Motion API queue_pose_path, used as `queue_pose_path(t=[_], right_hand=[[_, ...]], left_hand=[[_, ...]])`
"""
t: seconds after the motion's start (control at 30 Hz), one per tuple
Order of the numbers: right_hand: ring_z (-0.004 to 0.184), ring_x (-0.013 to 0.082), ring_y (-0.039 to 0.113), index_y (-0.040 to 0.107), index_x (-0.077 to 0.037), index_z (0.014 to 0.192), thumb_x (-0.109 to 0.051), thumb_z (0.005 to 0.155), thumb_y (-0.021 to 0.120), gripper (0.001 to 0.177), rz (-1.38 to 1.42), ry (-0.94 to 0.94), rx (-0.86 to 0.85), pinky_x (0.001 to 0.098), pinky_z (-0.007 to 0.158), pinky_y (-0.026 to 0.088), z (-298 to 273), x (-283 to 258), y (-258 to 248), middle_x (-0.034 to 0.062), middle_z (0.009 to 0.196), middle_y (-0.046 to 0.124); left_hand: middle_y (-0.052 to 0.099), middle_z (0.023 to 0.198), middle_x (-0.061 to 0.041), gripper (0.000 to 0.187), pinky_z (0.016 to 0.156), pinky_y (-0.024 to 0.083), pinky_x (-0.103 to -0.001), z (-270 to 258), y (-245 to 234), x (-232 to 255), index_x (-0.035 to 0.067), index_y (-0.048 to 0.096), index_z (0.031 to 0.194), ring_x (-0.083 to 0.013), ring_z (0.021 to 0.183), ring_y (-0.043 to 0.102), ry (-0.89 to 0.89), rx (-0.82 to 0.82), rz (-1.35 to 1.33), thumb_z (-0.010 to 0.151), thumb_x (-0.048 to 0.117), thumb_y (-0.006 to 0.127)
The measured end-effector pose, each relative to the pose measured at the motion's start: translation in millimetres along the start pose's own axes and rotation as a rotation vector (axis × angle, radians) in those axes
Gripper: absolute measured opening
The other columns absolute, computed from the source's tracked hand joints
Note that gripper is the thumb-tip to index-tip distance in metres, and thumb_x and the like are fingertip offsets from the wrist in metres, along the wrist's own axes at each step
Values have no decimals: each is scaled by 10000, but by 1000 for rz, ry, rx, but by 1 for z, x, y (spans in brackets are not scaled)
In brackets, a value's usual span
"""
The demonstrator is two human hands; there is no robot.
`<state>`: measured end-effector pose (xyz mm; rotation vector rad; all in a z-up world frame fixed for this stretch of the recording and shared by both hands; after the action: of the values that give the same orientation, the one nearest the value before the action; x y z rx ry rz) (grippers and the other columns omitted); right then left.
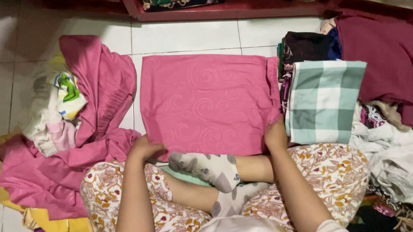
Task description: The person sits on the floor and folds several pieces of clothing by hand. They start with a light blue and white checkered cloth, followed by a purple floral patterned cloth, and then a solid pink cloth. Each item is smoothed out, folded into a compact rectangle, and placed into a growing stack on the right side of the frame.
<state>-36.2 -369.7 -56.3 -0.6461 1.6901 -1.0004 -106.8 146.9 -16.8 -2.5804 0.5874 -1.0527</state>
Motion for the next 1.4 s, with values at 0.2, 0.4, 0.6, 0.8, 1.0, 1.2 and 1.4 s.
queue_pose_path(t=[0.2, 0.4, 0.6, 0.8, 1.0, 1.2, 1.4], right_hand=[[1216, 458, 625, 556, -154, 1387, -279, 893, 708, 532, -202, 79, -249, 527, 1012, 508, -20, -20, -12, 288, 1329, 623], [1211, 466, 584, 241, -208, 1571, -188, 695, 914, 1105, 33, 23, -305, 471, 1032, 487, -26, -16, -17, 348, 1352, 524], [1151, 267, 568, 206, -267, 1579, 62, 760, 748, 1036, 882, 113, -300, 391, 903, 557, -36, -48, -77, 235, 1322, 531], [967, 206, 645, 422, -180, 1525, 145, 882, 588, 740, 1004, 133, -165, 297, 714, 584, -35, -72, -168, 231, 1263, 566], [998, 153, 614, 531, -47, 1447, 225, 853, 539, 652, 1108, -243, 162, 251, 795, 539, -44, -99, -248, 102, 1442, 546], [1003, 209, 706, 648, 57, 1170, 144, 1050, 544, 181, 1454, -361, 239, 323, 1006, 598, -62, -103, -304, 207, 1143, 693], [982, 197, 689, 663, 46, 1138, 80, 988, 544, 195, 1553, -67, 187, 283, 896, 580, 65, -110, -165, 151, 1095, 699]], left_hand=[[736, 1158, -232, 535, 921, 560, -486, -5, -13, -11, 32, 766, 1127, -395, 1067, 714, -130, 209, 387, 752, 411, 814], [746, 1071, -246, 463, 898, 545, -480, -18, -32, 4, 19, 760, 1073, -397, 1017, 704, 73, 460, 177, 799, 391, 796], [680, 1070, -118, 400, 804, 555, -344, -42, -49, 15, 15, 591, 1206, -211, 939, 663, 263, 556, -638, 899, 187, 782], [630, 986, -40, 415, 690, 578, -321, -99, -76, 44, 159, 454, 1293, -138, 833, 631, 292, 378, -1068, 921, 79, 620], [674, 1146, -69, 187, 913, 552, -272, -156, -111, 86, 6, 660, 1264, -123, 1017, 649, 742, 314, -1074, 1086, 62, 642], [697, 1093, -82, 186, 789, 528, -342, -216, -144, 110, 28, 698, 1230, -175, 917, 645, 728, 334, -1285, 1064, 95, 647], [669, 1221, -42, 233, 946, 627, -388, -46, -122, 113, 24, 669, 1217, -137, 1075, 661, 428, 348, -1378, 998, 76, 612]])
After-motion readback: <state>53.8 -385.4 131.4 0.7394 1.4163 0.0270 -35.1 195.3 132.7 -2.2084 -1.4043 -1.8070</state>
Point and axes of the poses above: each hand's wrist, its own z-axis towards the middle knuckle, its own y-axis out of the palm, x = y × z, the point moved 6 cm from there along z, towards the middle knuckle
